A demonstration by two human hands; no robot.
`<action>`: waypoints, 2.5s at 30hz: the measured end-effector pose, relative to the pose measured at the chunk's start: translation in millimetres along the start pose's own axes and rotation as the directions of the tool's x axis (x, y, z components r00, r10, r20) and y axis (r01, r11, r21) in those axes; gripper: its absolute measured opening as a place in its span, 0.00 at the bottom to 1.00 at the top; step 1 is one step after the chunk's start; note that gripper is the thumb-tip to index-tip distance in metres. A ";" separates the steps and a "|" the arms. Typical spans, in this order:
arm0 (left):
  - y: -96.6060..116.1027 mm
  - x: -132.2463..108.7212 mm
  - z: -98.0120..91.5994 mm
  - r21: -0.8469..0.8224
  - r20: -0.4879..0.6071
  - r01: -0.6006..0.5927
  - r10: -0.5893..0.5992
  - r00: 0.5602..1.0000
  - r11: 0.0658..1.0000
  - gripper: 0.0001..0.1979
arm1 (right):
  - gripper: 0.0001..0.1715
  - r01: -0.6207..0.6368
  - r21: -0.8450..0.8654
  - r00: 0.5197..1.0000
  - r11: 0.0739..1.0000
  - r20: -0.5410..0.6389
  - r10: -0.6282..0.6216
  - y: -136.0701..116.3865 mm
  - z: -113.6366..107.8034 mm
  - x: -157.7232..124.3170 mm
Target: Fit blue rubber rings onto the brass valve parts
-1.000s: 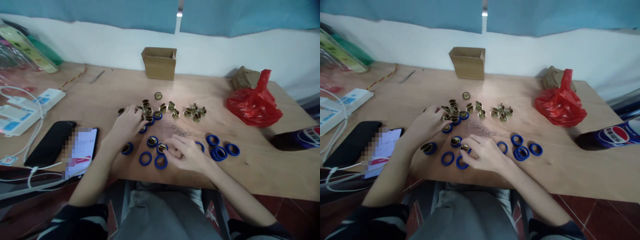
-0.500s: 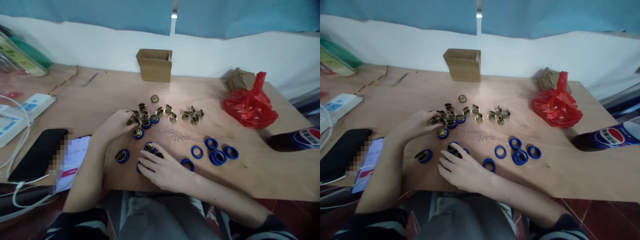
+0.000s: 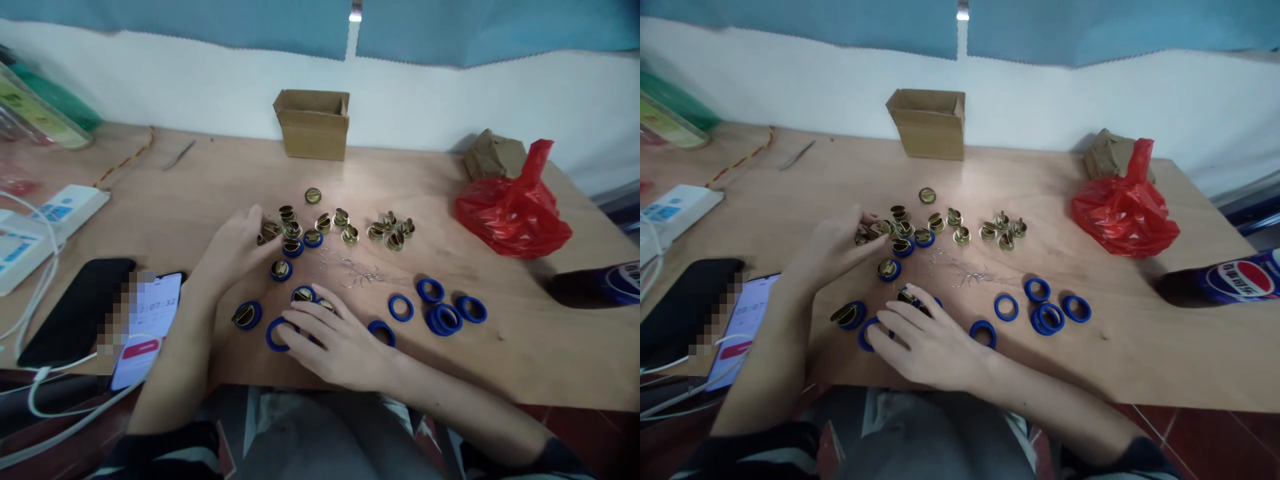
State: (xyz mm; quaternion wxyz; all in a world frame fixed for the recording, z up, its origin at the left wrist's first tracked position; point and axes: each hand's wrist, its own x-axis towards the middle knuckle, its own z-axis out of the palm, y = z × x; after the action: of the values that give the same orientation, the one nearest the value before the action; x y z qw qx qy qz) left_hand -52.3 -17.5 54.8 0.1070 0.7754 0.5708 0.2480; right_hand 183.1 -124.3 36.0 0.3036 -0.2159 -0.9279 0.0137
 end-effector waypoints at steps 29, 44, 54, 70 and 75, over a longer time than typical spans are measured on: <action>80.3 -24.5 56.4 -0.925 0.056 0.028 0.063 0.996 0.379 0.21 | 0.20 -0.397 -0.001 0.879 0.918 -0.287 0.380 53.9 -30.1 -13.5; 83.2 -26.4 54.2 -0.923 0.232 0.206 0.045 0.972 0.327 0.21 | 0.27 -0.465 0.107 0.845 0.879 -0.241 0.477 55.2 -26.1 -17.5; 82.4 -22.8 53.5 -0.923 0.237 0.208 0.053 0.970 0.322 0.18 | 0.29 -0.420 0.098 0.872 0.902 -0.230 0.431 59.2 -26.1 -17.5; 82.8 -23.2 53.5 -0.915 0.168 0.189 -0.087 0.982 0.357 0.19 | 0.13 -0.512 0.812 0.618 0.280 0.121 0.777 57.0 -23.0 -12.9; 84.8 -25.5 54.9 -0.919 0.182 0.181 -0.032 0.983 0.351 0.19 | 0.14 -0.483 0.839 0.573 0.249 0.089 0.814 54.7 -17.4 -13.8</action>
State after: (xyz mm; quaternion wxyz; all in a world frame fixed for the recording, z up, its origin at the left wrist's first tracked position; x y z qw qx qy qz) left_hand 40.3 -62.6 39.3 0.5803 0.5537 0.3707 0.4682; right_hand 224.5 -82.2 34.0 0.4963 -0.4257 -0.5586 0.5104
